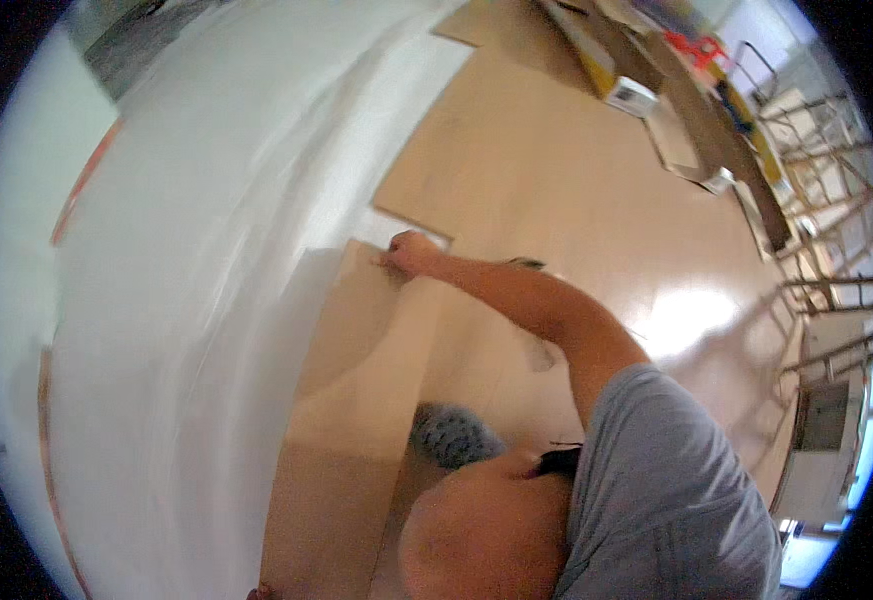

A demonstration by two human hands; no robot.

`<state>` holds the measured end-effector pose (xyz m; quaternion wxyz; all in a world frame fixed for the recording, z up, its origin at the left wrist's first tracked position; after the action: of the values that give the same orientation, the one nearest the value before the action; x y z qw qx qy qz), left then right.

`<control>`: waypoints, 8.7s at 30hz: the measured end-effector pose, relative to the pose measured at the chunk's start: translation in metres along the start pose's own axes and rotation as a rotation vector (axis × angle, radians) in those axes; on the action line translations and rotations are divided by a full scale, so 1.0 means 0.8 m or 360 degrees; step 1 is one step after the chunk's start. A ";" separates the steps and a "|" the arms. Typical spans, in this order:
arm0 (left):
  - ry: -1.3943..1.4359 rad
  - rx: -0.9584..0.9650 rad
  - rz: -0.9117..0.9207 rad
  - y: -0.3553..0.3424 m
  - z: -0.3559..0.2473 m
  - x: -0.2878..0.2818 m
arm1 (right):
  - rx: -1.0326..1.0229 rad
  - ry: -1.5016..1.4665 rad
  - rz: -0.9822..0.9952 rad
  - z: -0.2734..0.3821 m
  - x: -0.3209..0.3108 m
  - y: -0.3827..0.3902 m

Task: The person unboxes floor planks, aligns them on a white underlay, and secures them into place using a hammer and a tapping block.

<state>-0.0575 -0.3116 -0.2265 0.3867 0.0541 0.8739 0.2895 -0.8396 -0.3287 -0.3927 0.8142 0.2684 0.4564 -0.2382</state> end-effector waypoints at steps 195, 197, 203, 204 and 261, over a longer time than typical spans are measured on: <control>-0.0411 0.0439 -0.0476 -0.317 0.185 -0.028 | -0.1500 0.0330 -0.0222 0.311 0.157 0.088; -0.0560 0.0398 -0.0651 -0.290 0.190 -0.078 | -0.1410 0.0009 -0.0322 0.339 0.124 0.149; -0.0330 0.0411 -0.0201 -0.292 0.214 -0.068 | -0.0752 0.0238 -0.0561 0.087 -0.022 0.283; -0.0254 0.0465 -0.0150 -0.302 0.228 -0.088 | -0.0528 0.0481 -0.0674 0.059 -0.050 0.294; -0.0981 0.0645 -0.0418 -0.207 0.243 -0.371 | -0.2162 0.0627 0.0680 0.633 0.086 0.481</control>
<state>0.3078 -0.4529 -0.2300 0.6463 0.1016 0.7558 0.0294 -0.2521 -0.3841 -0.1455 0.7325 -0.1739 0.5788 0.3132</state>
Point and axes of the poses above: each hand's wrist, its own y-axis away from the middle knuckle, its own x-axis out of the palm, z = x × y, the point moved 8 cm from there along -y, towards the middle knuckle, and after that the axes turned 7 degrees about -z, right-handed, at the moved point
